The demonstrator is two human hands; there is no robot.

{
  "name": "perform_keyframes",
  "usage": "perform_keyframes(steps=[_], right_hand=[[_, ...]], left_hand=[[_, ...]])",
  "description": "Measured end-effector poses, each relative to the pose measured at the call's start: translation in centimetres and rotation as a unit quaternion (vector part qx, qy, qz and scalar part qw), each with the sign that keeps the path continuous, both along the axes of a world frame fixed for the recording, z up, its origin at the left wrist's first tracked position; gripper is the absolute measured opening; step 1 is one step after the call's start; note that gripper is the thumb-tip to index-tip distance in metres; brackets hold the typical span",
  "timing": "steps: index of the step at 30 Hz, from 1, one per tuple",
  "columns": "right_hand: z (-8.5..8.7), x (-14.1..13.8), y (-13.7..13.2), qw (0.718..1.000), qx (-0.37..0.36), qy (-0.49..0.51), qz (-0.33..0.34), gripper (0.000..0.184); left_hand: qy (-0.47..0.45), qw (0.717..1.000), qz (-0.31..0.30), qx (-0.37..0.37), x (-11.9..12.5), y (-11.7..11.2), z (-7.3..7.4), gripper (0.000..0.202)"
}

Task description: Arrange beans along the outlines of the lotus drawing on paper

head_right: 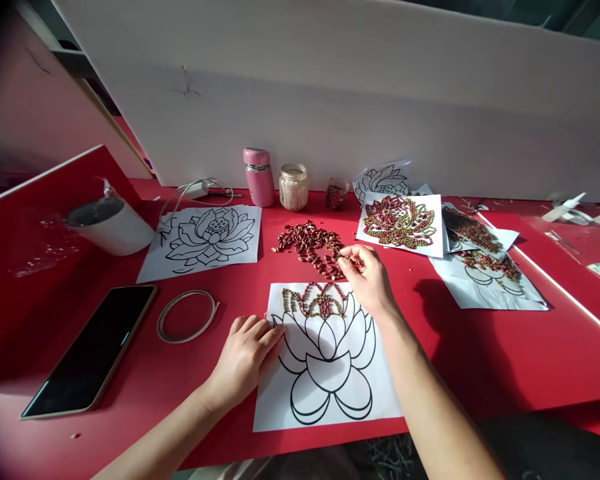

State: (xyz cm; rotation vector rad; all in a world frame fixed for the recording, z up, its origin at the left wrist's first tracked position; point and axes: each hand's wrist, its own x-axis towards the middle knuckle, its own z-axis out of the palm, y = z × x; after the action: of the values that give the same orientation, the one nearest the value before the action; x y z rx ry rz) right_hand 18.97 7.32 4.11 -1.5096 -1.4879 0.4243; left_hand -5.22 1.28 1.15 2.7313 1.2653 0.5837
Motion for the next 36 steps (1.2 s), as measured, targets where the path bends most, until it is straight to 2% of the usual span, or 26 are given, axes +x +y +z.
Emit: perform_keyframes(steps=[6, 11, 15, 18, 23, 27, 31, 36], right_hand=[[-1.4, 2.7, 4.3, 0.998, 0.006, -0.001, -0.061, 0.021], [-3.2, 3.5, 6.8, 0.996, 0.016, -0.027, -0.084, 0.015], [-4.6, 3.4, 6.9, 0.997, 0.029, -0.038, -0.069, 0.019], [-5.1, 3.5, 6.7, 0.997, 0.031, -0.054, -0.046, 0.019], [-5.0, 3.8, 6.7, 0.995, 0.009, -0.097, -0.023, 0.014], [-5.0, 3.8, 6.8, 0.991, -0.020, -0.131, -0.021, 0.012], [-4.8, 3.7, 6.8, 0.986, -0.034, -0.161, -0.025, 0.012], [-4.4, 2.9, 6.8, 0.980, -0.041, -0.192, -0.013, 0.015]], left_hand=[[0.007, 0.999, 0.007, 0.047, 0.2, -0.5, 0.1, 0.019], [0.015, 0.998, -0.017, 0.062, 0.2, -0.4, -0.1, 0.020], [0.002, 0.998, -0.021, 0.052, 0.3, -0.3, -0.1, 0.020], [-0.019, 0.998, -0.015, 0.058, 0.6, -0.3, -0.3, 0.021], [-0.036, 0.998, -0.005, 0.056, 1.1, 0.0, -1.0, 0.021], [-0.028, 0.996, -0.023, 0.082, 1.7, 0.3, -0.8, 0.020], [-0.025, 0.997, -0.032, 0.061, 2.1, 0.7, -0.5, 0.016], [-0.057, 0.996, -0.036, 0.054, 2.1, 1.0, -0.9, 0.013]])
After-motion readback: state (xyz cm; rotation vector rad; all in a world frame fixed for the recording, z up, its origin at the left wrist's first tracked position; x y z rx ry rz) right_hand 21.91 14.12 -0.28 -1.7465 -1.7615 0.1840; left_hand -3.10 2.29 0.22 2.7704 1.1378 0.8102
